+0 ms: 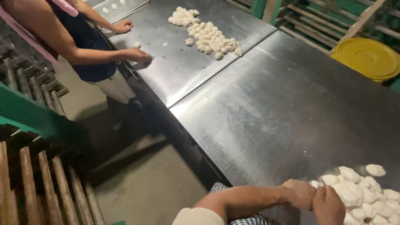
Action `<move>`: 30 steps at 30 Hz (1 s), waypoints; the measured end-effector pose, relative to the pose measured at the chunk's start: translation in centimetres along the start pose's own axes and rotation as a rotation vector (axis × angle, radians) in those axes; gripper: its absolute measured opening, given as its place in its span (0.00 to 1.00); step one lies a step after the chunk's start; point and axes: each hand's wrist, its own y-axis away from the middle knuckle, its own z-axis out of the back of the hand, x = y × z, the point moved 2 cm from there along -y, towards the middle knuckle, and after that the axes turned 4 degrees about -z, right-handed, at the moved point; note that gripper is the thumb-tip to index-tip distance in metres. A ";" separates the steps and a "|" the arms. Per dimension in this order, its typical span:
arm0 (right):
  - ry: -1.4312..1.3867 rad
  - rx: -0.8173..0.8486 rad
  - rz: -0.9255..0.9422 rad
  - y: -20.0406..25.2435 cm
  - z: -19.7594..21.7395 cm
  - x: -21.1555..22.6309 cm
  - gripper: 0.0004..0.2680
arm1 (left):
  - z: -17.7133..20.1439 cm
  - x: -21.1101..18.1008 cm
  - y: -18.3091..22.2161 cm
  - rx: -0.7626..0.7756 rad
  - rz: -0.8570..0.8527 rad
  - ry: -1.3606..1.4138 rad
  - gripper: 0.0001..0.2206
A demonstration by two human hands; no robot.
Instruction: Dividing, rolling, and arranging small dough pieces on a bakery production table.
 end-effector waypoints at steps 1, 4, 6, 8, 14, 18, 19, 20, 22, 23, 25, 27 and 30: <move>-0.110 0.022 -0.062 0.6 1.6 0.9 0.17 | 0.1 -0.9 0.3 -0.015 0.006 0.022 0.22; -0.334 0.089 -0.263 1.1 4.3 2.4 0.19 | 2.6 -3.9 1.8 -0.031 0.016 0.033 0.22; -0.444 0.144 -0.399 1.1 3.1 0.5 0.19 | 2.8 -4.5 2.2 -0.033 0.026 0.029 0.22; -0.393 0.083 -0.311 0.0 0.0 -3.1 0.20 | 1.5 -3.3 1.2 -0.058 0.014 -0.040 0.20; -0.472 0.433 0.727 4.6 2.8 2.6 0.08 | 6.0 -0.2 1.3 0.043 0.519 0.078 0.17; -0.501 0.486 0.065 4.3 8.6 5.4 0.11 | 2.1 2.7 -0.9 -0.088 0.289 -0.011 0.22; -0.354 0.246 0.076 3.2 8.0 3.3 0.13 | -1.2 3.4 -2.3 -0.171 0.071 -0.016 0.25; -0.216 -0.008 0.098 1.1 7.2 2.0 0.15 | -3.3 4.9 -4.1 -0.262 -0.152 -0.039 0.30; -0.302 -0.061 0.082 1.8 5.0 1.7 0.15 | -2.0 2.8 -2.6 -0.356 -0.249 0.007 0.33; -0.382 -0.110 0.064 2.0 4.1 1.6 0.16 | -1.2 1.6 -1.9 -0.450 -0.348 0.061 0.36; -0.560 0.021 -0.019 3.5 4.8 2.8 0.14 | 0.4 1.0 -0.7 -0.381 -0.265 0.100 0.33; -0.734 0.156 -0.110 3.6 4.5 2.6 0.13 | 1.3 0.5 0.5 -0.309 -0.187 0.139 0.31; -0.499 0.171 -0.007 1.9 2.4 0.6 0.13 | 0.7 0.1 1.1 0.004 0.060 0.133 0.24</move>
